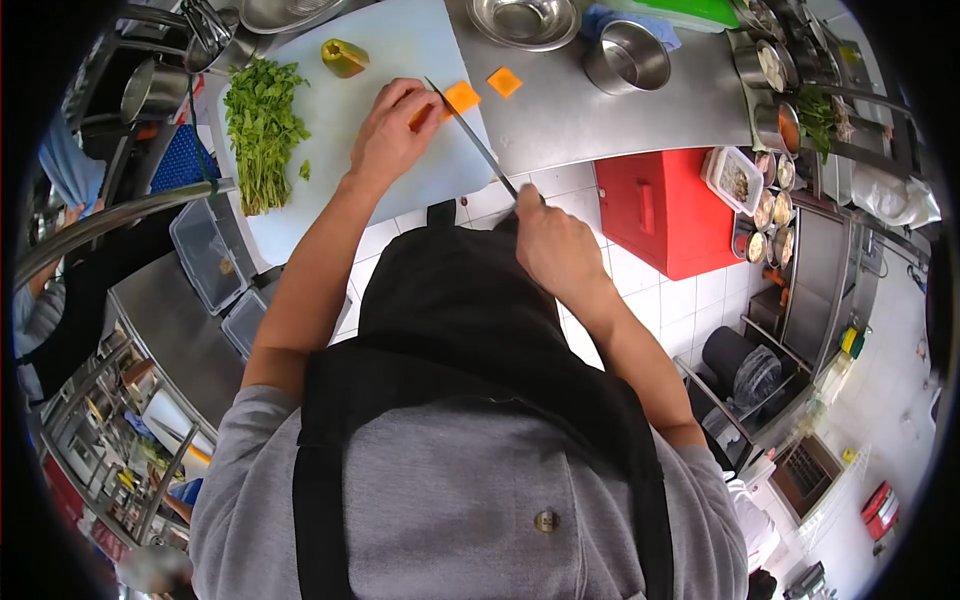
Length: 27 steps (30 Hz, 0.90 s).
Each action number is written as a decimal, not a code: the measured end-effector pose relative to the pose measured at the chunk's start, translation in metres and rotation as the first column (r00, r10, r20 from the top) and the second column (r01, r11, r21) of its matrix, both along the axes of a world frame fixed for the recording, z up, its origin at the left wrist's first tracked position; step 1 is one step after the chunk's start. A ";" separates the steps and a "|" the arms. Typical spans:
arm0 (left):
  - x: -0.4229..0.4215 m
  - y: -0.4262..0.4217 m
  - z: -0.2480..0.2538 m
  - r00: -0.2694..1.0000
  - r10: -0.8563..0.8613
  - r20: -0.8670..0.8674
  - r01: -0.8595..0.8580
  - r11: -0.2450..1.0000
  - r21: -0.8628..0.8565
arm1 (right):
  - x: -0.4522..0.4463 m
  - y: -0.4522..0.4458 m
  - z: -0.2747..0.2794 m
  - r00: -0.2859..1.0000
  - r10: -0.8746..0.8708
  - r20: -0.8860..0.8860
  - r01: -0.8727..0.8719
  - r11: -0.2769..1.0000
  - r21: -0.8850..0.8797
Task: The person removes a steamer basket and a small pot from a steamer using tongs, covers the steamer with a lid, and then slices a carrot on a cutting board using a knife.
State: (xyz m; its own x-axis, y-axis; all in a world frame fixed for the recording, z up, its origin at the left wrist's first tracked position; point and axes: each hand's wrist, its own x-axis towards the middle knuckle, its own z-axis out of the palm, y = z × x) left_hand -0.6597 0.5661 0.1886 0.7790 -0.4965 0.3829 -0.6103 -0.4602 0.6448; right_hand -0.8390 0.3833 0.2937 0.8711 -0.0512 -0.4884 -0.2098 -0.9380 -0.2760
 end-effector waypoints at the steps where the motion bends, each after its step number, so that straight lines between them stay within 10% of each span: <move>1: 0.001 0.001 -0.001 1.000 -0.004 -0.002 0.004 1.000 -0.001 | 0.003 -0.002 -0.012 0.997 0.010 0.074 -0.011 1.000 0.020; 12: 0.001 -0.001 0.008 0.999 -0.043 -0.002 0.043 0.984 0.174 | 0.019 0.006 -0.038 0.999 -0.034 -0.013 0.034 0.999 0.037; 27: 0.002 0.002 0.005 0.999 -0.002 0.050 0.003 1.000 -0.025 | -0.012 0.008 0.011 0.999 -0.037 0.024 0.037 0.999 -0.015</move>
